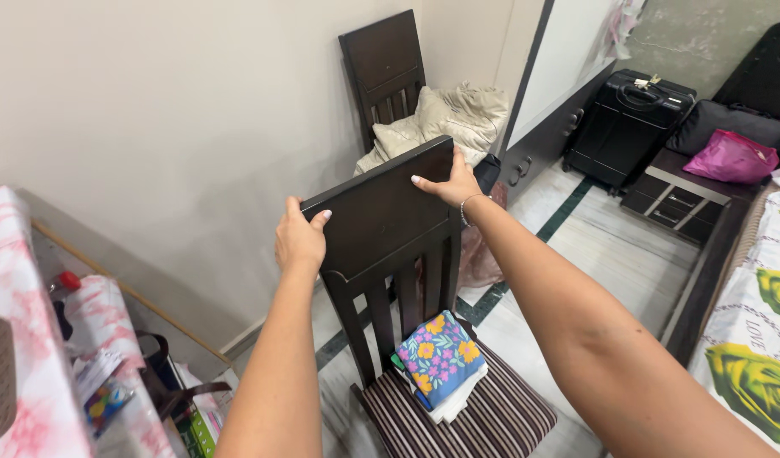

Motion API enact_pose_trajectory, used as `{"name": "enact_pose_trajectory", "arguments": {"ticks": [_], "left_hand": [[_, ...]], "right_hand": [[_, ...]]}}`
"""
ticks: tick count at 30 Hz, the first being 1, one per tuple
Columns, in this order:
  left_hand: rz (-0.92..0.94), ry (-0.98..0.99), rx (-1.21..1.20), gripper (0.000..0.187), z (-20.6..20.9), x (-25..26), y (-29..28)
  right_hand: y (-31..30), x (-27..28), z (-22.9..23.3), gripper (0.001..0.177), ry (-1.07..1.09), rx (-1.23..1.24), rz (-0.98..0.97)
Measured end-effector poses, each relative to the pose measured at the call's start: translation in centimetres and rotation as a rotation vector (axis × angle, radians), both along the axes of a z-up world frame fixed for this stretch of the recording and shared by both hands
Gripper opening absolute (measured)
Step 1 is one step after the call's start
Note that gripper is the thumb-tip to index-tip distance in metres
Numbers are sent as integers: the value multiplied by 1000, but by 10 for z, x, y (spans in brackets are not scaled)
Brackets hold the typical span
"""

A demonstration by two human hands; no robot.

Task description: The person folds a beige quilt on a bed, smoothing and aligning the edges before placing it on a chair. They then pick up a stack of folded clothes from the chair and place them into a white wardrobe.

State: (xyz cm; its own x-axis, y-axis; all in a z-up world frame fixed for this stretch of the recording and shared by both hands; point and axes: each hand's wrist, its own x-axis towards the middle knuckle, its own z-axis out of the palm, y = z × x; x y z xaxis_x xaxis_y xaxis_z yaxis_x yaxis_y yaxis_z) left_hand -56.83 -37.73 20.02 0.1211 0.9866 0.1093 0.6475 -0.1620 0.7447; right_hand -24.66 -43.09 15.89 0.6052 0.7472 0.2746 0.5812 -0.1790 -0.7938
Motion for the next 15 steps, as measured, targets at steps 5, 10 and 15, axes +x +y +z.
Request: {"name": "enact_pose_trajectory", "arguments": {"ticks": [5, 10, 15], "left_hand": [[26, -93, 43, 57, -5, 7, 34], [105, -223, 241, 55, -37, 11, 56], [203, -516, 491, 48, -71, 35, 81]], "right_hand": [[42, 23, 3, 94, 165, 127, 51], [88, 30, 31, 58, 679, 298, 254], [116, 18, 48, 43, 741, 285, 248]]}}
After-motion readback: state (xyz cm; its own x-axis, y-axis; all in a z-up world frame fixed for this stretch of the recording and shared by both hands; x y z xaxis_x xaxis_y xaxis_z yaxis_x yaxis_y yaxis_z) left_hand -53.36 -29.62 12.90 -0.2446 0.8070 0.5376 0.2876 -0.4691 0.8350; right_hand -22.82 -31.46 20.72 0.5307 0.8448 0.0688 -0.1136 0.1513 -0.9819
